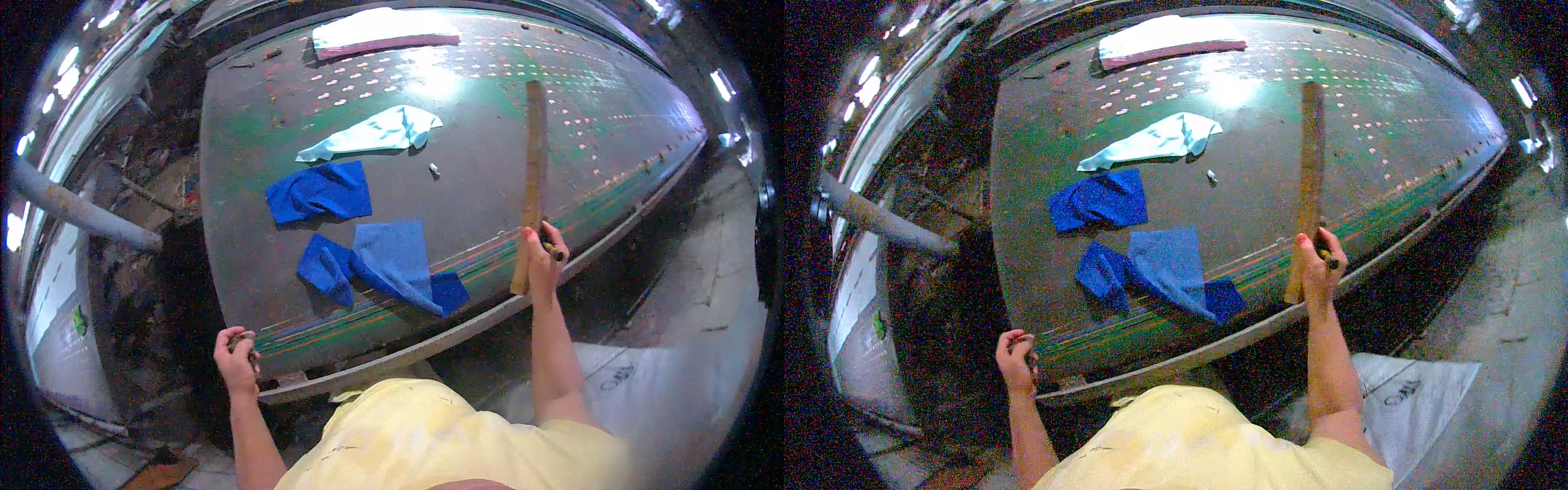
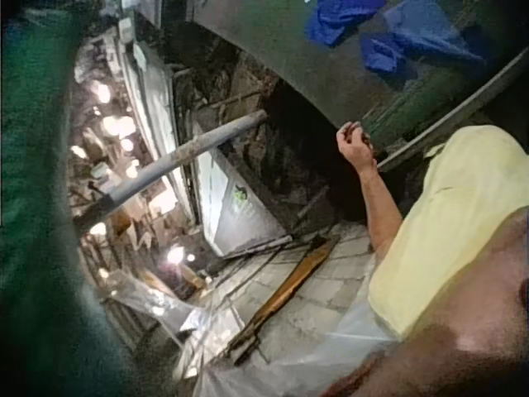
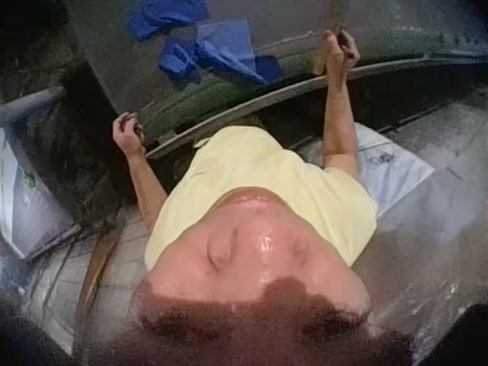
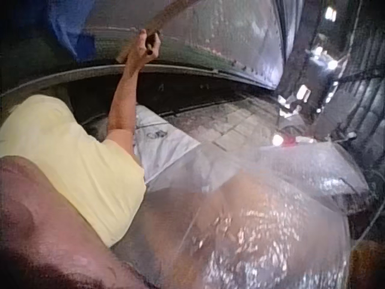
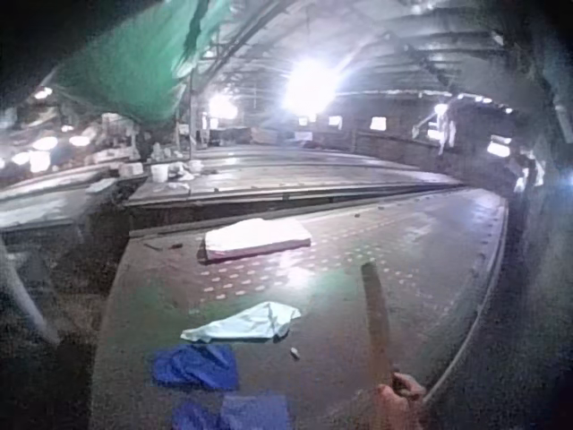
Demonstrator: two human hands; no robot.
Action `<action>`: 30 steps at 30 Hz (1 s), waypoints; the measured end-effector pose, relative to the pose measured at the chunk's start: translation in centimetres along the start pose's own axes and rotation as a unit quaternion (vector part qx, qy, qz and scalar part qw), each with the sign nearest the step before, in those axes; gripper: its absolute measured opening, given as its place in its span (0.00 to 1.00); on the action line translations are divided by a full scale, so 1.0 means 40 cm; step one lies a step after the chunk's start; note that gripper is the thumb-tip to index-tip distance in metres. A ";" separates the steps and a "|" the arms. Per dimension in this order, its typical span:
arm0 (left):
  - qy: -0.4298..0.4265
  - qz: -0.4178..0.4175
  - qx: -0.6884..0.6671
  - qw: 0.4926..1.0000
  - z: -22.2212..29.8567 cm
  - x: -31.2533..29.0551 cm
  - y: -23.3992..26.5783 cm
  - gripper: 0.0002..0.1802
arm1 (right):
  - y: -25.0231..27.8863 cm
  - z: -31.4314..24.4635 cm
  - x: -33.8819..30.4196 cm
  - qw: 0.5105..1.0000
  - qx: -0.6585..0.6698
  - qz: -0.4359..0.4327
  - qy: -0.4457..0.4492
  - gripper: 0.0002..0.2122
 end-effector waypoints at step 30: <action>-0.411 0.266 0.505 0.711 0.398 0.503 -0.707 0.40 | -0.233 0.062 0.208 0.917 -0.232 -0.248 0.210 0.24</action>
Point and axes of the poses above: each hand's wrist, its own x-axis towards the middle knuckle, its own y-axis out of the back of the hand, z = x × y, the point moved 8 cm from there along x, towards the middle knuckle, and after that the axes turned 10 degrees about x, right-handed, at the moved point
